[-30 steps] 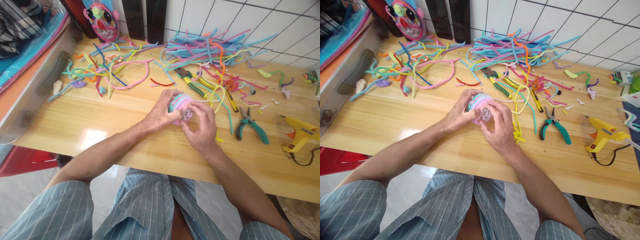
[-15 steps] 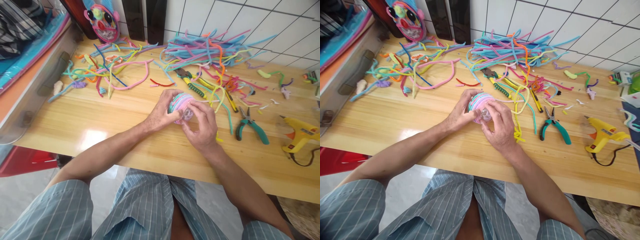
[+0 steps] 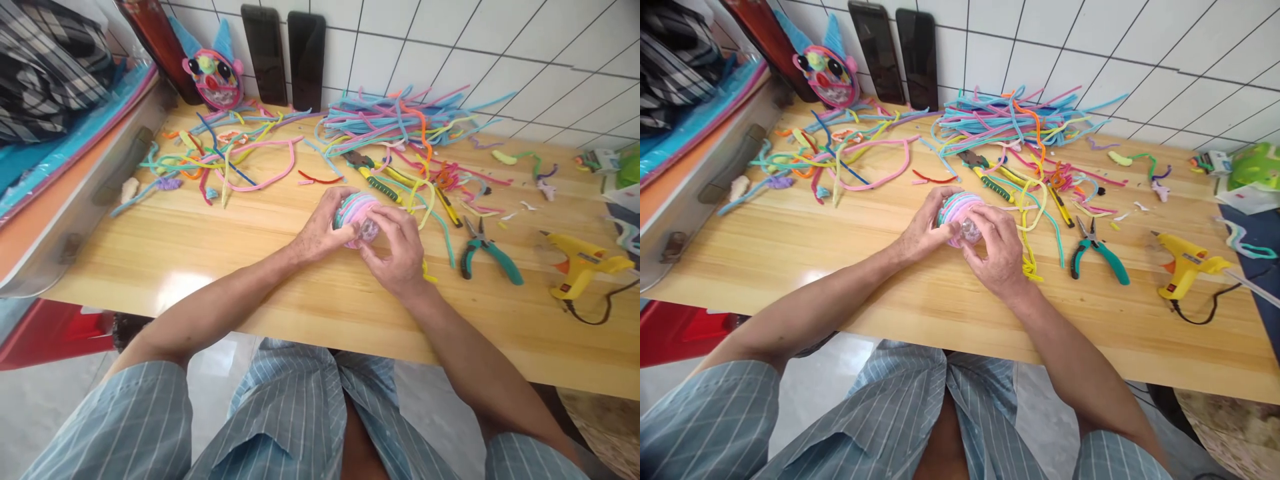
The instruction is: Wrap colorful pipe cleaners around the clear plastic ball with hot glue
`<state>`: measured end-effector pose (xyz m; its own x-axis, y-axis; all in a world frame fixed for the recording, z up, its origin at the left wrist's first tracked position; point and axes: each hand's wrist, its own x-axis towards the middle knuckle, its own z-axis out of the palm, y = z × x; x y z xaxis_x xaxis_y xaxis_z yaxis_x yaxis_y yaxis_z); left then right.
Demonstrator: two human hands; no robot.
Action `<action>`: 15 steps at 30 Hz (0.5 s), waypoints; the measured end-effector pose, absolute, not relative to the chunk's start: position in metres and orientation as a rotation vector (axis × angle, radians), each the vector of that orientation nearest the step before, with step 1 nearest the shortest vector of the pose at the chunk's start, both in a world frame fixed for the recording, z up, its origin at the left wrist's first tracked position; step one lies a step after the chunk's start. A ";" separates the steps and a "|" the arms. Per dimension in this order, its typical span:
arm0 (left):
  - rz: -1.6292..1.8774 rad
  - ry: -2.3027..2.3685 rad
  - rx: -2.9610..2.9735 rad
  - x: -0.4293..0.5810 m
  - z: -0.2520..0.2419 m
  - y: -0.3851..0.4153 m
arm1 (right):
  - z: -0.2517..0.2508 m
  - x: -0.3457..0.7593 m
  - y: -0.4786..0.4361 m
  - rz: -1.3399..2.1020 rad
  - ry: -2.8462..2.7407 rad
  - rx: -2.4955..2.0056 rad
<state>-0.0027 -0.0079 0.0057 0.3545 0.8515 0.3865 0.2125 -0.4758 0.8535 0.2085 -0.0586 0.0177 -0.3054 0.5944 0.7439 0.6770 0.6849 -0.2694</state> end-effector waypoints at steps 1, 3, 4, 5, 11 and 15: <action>1.123 0.927 1.901 -0.004 0.006 -0.008 | 0.017 0.208 -0.058 -0.119 -2.002 -0.986; 1.095 0.912 1.909 -0.007 0.006 -0.007 | 0.016 0.207 -0.058 -0.118 -1.994 -1.001; 1.075 0.902 1.915 -0.008 0.007 -0.006 | 0.016 0.207 -0.058 -0.116 -1.988 -1.009; 1.055 0.890 1.919 -0.010 0.007 -0.006 | 0.015 0.206 -0.057 -0.112 -1.982 -1.017; 1.023 0.863 1.904 -0.015 0.006 -0.001 | 0.015 0.204 -0.055 -0.076 -1.956 -0.980; 1.020 0.891 1.913 -0.016 0.002 0.003 | 0.015 0.205 -0.052 -0.007 -1.977 -1.014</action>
